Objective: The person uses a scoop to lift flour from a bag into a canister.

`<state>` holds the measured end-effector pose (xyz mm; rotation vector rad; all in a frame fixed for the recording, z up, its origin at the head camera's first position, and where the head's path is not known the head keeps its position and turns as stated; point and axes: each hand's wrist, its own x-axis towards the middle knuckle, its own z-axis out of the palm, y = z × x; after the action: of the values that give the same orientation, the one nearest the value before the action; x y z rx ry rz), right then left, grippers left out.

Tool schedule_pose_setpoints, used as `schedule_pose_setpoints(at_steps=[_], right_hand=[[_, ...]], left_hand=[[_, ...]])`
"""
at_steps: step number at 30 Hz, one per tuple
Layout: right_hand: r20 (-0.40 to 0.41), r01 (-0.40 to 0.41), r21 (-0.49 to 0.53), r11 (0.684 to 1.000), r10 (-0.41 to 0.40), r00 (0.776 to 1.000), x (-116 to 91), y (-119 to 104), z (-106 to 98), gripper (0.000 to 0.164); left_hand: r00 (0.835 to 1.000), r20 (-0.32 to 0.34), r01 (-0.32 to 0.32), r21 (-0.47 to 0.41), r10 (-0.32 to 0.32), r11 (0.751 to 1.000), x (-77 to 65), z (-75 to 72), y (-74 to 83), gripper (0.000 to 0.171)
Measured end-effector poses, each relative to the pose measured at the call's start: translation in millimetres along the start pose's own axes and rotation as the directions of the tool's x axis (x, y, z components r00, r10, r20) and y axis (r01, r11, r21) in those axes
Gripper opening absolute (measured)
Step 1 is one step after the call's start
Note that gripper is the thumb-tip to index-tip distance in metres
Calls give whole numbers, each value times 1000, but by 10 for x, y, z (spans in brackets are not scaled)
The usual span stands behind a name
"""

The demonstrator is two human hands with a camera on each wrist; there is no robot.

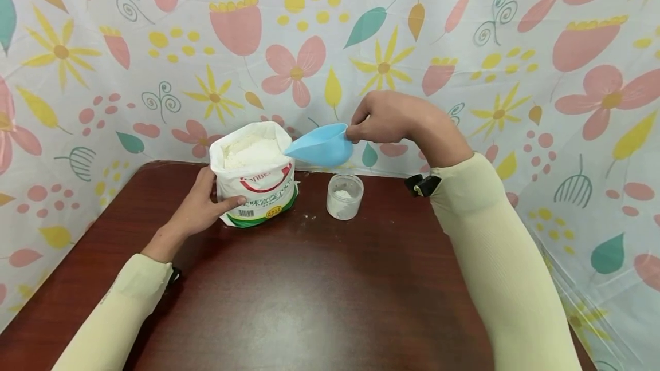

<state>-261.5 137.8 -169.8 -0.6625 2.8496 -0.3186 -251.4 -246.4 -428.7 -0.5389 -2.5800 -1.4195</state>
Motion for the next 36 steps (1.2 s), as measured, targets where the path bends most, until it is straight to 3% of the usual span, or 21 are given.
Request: schedule_pose_setpoints(at_steps=[14,21,30,36], right_hand=[[10,35,7,999,-35,999,139,-147,89,27],[20,38,-54,998,-37,999,197,-217,85,31],[11,22,-117,993,-21,1000,298,-332,128,27],[-14,35,-155,987,-38,999,381,-362,214,30]], left_hand=[[999,9,46,-1,-46,999,-34,-25,-13,106],[1000,0,12,3,-12,1000,-4,-11,-19,103],[999,8,50,-5,-50,999,0,-10,18,106],[1000,3,29,-1,-29,1000,-8,-9,10,103]])
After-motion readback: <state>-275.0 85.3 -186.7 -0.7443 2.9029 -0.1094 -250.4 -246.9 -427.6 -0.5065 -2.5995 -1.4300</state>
